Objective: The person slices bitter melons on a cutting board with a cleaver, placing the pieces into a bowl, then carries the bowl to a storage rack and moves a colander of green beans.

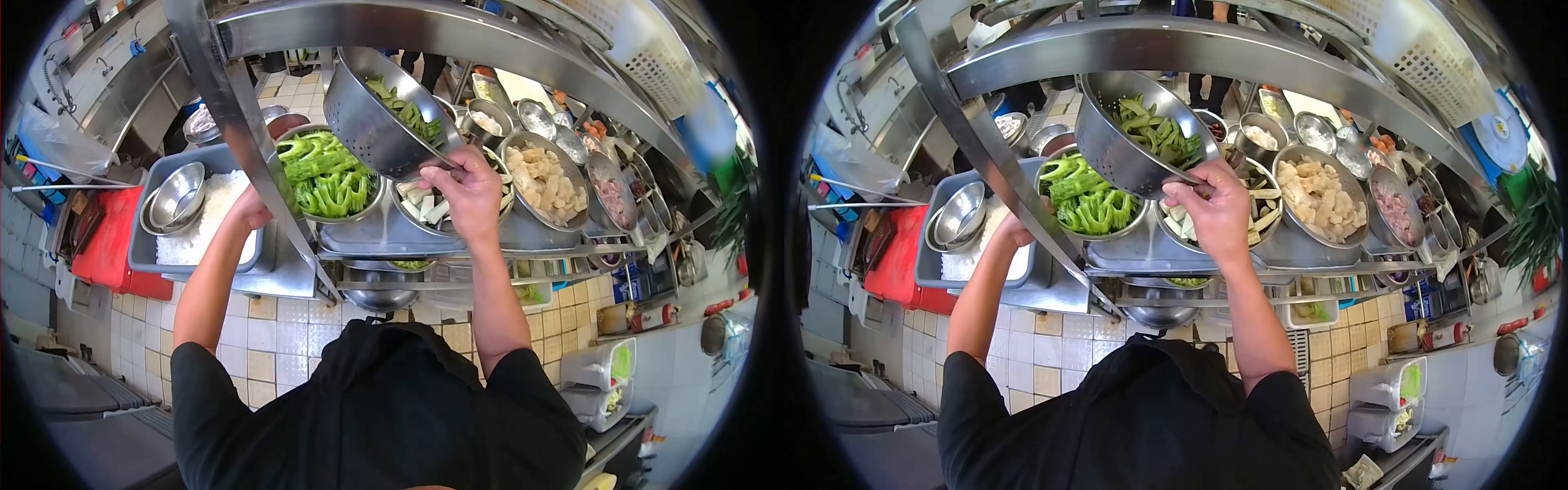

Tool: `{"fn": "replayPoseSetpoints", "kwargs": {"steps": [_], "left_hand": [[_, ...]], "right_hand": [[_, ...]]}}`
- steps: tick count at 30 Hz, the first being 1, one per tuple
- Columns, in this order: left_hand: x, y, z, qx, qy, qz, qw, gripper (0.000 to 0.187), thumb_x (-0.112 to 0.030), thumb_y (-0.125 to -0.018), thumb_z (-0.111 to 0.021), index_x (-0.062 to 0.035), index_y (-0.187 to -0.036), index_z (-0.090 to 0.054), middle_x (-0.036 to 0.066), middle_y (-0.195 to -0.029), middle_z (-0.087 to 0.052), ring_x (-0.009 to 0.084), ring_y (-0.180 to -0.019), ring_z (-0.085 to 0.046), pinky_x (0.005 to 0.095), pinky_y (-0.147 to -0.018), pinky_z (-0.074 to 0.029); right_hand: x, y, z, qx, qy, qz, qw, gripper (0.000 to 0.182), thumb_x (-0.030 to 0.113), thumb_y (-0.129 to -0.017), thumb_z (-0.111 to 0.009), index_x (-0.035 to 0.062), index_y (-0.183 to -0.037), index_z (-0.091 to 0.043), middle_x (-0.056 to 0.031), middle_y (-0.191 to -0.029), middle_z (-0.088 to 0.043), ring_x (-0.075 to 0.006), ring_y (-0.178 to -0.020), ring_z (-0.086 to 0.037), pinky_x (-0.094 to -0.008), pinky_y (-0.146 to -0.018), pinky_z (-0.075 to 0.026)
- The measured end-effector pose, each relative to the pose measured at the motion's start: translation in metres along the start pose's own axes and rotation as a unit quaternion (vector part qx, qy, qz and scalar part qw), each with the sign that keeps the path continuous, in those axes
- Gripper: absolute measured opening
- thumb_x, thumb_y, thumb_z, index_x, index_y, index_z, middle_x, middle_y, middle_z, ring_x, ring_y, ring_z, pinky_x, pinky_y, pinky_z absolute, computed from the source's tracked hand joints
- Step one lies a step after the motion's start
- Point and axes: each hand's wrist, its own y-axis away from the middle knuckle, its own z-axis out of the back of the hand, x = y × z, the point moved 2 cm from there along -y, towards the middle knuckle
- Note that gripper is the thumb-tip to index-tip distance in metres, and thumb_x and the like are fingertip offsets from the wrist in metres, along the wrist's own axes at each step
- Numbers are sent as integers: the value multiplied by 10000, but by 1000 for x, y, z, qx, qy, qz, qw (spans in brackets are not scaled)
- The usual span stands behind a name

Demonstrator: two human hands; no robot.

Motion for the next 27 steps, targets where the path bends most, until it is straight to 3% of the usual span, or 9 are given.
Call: {"fn": "replayPoseSetpoints", "kwargs": {"steps": [3, 6, 9, 10, 13, 14, 22, 25, 27], "left_hand": [[10, -12, 3, 50, 7, 41, 998, 79, -125, -878, -714, -47, -892, -707, 69, -953, -700, 184, -767, -676, 322, -753, -590], [31, -31, 27, 90, -2, 53, 994, 160, -116, -879, -701, -10, -999, -708, 87, -1016, -716, 190, -841, -697, 326, -809, -590], [39, -31, 26, 58, 4, 50, 997, 271, -111, -894, -705, 14, -1134, -686, 102, -1069, -729, 207, -886, -716, 351, -847, -599], [32, -19, 15, 71, -4, 34, 997, 398, -138, -936, -700, 37, -1285, -625, 129, -1177, -720, 219, -980, -718, 370, -927, -588], [29, -10, 6, 75, 11, 49, 996, 445, -226, -976, -742, -36, -1350, -593, 82, -1177, -701, 199, -1006, -683, 378, -892, -576], [28, -7, 6, 70, 0, 36, 997, 491, -327, -995, -727, -38, -1364, -580, 75, -1179, -699, 186, -1012, -680, 372, -892, -575], [-9, 5, -24, -35, -108, -131, 985, 621, -515, -1006, -660, -31, -1387, -583, 75, -1163, -697, 180, -953, -672, 350, -822, -565], [12, -23, -8, 13, -10, 0, 1000, 619, -469, -1034, -630, -7, -1440, -562, 98, -1286, -710, 200, -1043, -708, 370, -921, -591], [18, -16, -11, 37, -6, -4, 999, 617, -469, -1039, -621, -2, -1438, -560, 104, -1294, -707, 201, -1043, -708, 373, -941, -587]], "right_hand": [[-3, 3, 2, -1, -5, 1, 1000, 120, -84, -887, -746, -109, -933, -637, -85, -999, -576, -202, -836, -733, -300, -722, -646], [-9, 2, 3, 3, -5, 7, 1000, 123, -79, -887, -750, -107, -938, -641, -85, -995, -576, -199, -834, -733, -297, -726, -646], [-6, 1, -1, 7, 9, -1, 1000, 123, -77, -886, -751, -105, -946, -647, -84, -996, -576, -194, -831, -733, -295, -728, -645], [-9, -1, 0, 8, 12, -2, 1000, 132, -68, -883, -760, -101, -954, -654, -82, -998, -578, -189, -817, -734, -290, -726, -636], [-13, -8, -2, 7, -16, -14, 1000, 136, -54, -884, -767, -97, -952, -657, -79, -1000, -585, -190, -803, -736, -286, -724, -629], [-12, -9, -3, 7, -13, -11, 1000, 145, -42, -885, -772, -94, -962, -661, -80, -1000, -591, -195, -799, -737, -283, -723, -622], [-9, -30, -13, 26, -4, 20, 999, 147, -19, -861, -804, -85, -921, -687, -82, -980, -587, -175, -760, -725, -272, -681, -591], [-18, -36, -20, 34, -20, 22, 999, 162, -11, -851, -813, -81, -919, -684, -85, -981, -591, -173, -756, -725, -273, -670, -592], [-20, -35, -26, 42, -13, 22, 999, 166, -7, -849, -815, -78, -922, -684, -85, -982, -593, -172, -752, -724, -274, -666, -592]]}}
